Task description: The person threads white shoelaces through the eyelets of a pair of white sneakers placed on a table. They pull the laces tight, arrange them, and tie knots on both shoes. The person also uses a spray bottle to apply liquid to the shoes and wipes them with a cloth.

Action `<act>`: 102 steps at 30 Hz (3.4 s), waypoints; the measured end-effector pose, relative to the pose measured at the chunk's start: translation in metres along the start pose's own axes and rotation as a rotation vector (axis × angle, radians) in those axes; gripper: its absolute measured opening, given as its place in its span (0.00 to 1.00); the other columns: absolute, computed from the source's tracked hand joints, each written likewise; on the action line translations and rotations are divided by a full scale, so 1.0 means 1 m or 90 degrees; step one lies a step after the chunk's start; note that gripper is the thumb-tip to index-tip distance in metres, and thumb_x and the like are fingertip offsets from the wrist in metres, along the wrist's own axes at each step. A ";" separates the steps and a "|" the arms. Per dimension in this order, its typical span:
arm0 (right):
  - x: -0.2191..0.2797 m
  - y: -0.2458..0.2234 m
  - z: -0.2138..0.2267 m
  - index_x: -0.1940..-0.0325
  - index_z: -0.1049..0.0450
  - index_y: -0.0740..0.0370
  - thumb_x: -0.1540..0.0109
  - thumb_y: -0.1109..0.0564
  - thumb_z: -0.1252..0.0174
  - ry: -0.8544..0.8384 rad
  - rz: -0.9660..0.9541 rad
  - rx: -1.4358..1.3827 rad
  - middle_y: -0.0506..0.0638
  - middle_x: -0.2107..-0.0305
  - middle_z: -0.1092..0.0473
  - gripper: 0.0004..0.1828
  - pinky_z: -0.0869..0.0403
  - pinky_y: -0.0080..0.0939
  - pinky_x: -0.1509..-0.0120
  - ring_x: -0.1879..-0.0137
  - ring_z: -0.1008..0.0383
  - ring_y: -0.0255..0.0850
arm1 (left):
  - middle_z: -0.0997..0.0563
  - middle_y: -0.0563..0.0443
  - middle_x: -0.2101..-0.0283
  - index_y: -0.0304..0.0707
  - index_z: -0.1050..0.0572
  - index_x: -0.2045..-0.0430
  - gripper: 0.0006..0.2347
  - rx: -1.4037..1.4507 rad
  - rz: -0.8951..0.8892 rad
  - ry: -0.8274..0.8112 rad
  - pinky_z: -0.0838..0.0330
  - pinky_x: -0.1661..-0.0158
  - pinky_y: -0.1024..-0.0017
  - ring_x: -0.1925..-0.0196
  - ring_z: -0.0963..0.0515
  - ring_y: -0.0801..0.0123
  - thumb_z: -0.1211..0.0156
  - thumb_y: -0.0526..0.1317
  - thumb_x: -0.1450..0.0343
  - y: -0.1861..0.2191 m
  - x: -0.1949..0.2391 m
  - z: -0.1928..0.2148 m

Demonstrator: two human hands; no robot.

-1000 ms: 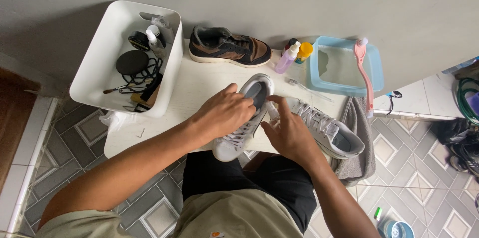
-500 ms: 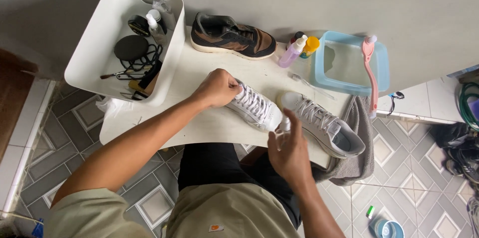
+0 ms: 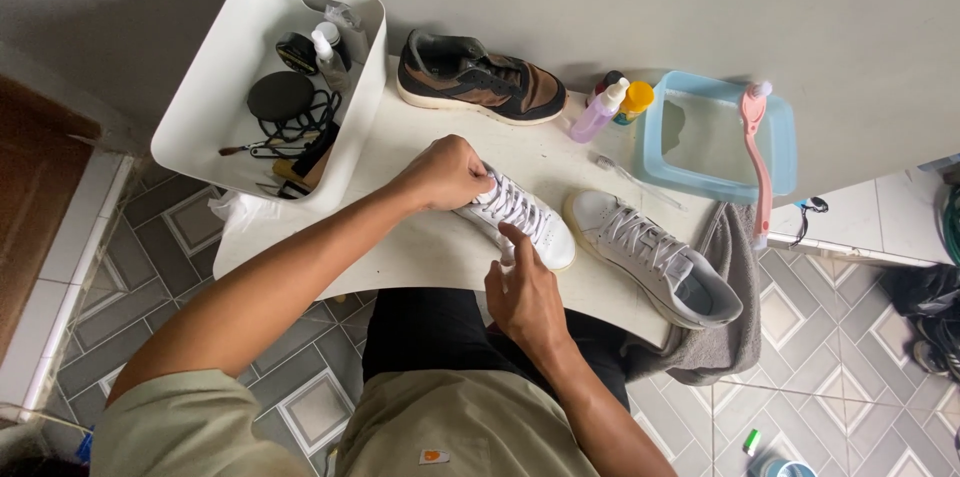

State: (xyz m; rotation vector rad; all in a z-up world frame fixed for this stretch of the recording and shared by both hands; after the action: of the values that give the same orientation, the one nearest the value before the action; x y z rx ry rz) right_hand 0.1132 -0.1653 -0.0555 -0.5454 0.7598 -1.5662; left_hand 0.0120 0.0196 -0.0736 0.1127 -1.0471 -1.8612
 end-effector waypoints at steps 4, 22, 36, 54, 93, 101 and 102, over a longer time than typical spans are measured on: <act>0.008 0.026 0.014 0.35 0.40 0.63 0.40 0.65 0.49 0.023 -0.043 -0.023 0.62 0.77 0.24 0.27 0.21 0.52 0.72 0.75 0.20 0.57 | 0.13 0.40 0.66 0.31 0.16 0.61 0.14 0.014 0.010 -0.016 0.21 0.57 0.60 0.54 0.15 0.48 0.42 0.41 0.33 0.008 0.011 0.007; -0.024 -0.022 -0.044 0.35 0.41 0.55 0.38 0.59 0.48 -0.045 0.072 0.001 0.66 0.66 0.25 0.26 0.22 0.66 0.66 0.68 0.20 0.66 | 0.16 0.43 0.74 0.35 0.15 0.71 0.13 -0.049 0.004 -0.091 0.26 0.73 0.68 0.72 0.18 0.60 0.47 0.41 0.30 -0.018 -0.014 0.003; 0.020 0.070 0.041 0.33 0.46 0.62 0.39 0.64 0.48 0.072 -0.134 -0.028 0.63 0.72 0.25 0.30 0.25 0.57 0.67 0.72 0.21 0.57 | 0.18 0.38 0.75 0.28 0.22 0.60 0.13 0.020 -0.098 0.021 0.27 0.67 0.56 0.71 0.19 0.51 0.52 0.39 0.26 0.035 0.065 0.061; 0.012 -0.030 0.026 0.20 0.70 0.60 0.37 0.63 0.41 -0.142 -0.008 -0.155 0.52 0.75 0.36 0.52 0.37 0.39 0.75 0.80 0.36 0.37 | 0.17 0.38 0.48 0.31 0.20 0.54 0.08 0.759 -0.293 0.277 0.22 0.39 0.67 0.40 0.18 0.56 0.40 0.32 0.26 0.044 0.128 -0.063; 0.010 -0.016 0.045 0.24 0.60 0.65 0.37 0.52 0.38 0.012 0.128 -0.113 0.64 0.41 0.32 0.47 0.28 0.51 0.33 0.36 0.27 0.53 | 0.16 0.40 0.52 0.32 0.28 0.48 0.12 0.221 -0.405 0.458 0.13 0.57 0.67 0.56 0.12 0.59 0.41 0.37 0.25 0.064 0.155 0.046; 0.013 0.099 0.041 0.46 0.27 0.63 0.40 0.64 0.36 0.289 0.032 -0.027 0.51 0.60 0.28 0.18 0.21 0.45 0.45 0.50 0.21 0.48 | 0.18 0.29 0.58 0.33 0.29 0.52 0.11 0.003 -0.226 0.571 0.24 0.53 0.43 0.53 0.18 0.32 0.41 0.27 0.27 0.050 0.077 0.093; 0.016 0.105 0.037 0.46 0.27 0.62 0.38 0.63 0.39 0.292 0.046 -0.044 0.51 0.60 0.28 0.16 0.21 0.46 0.46 0.52 0.21 0.49 | 0.18 0.28 0.59 0.34 0.30 0.53 0.11 -0.021 -0.174 0.564 0.24 0.54 0.42 0.55 0.17 0.32 0.41 0.26 0.27 0.042 0.065 0.090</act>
State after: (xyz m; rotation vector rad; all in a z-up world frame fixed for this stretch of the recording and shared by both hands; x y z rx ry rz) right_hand 0.2088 -0.1904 -0.1091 -0.2013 1.1693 -1.6217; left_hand -0.0369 0.0172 0.0346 1.0015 -0.3858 -1.7618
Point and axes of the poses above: each hand's wrist, its own x-axis away from the middle knuckle, its own z-axis out of the back of the hand, y = z × x, the point moved 5 cm from there along -x, towards the middle knuckle
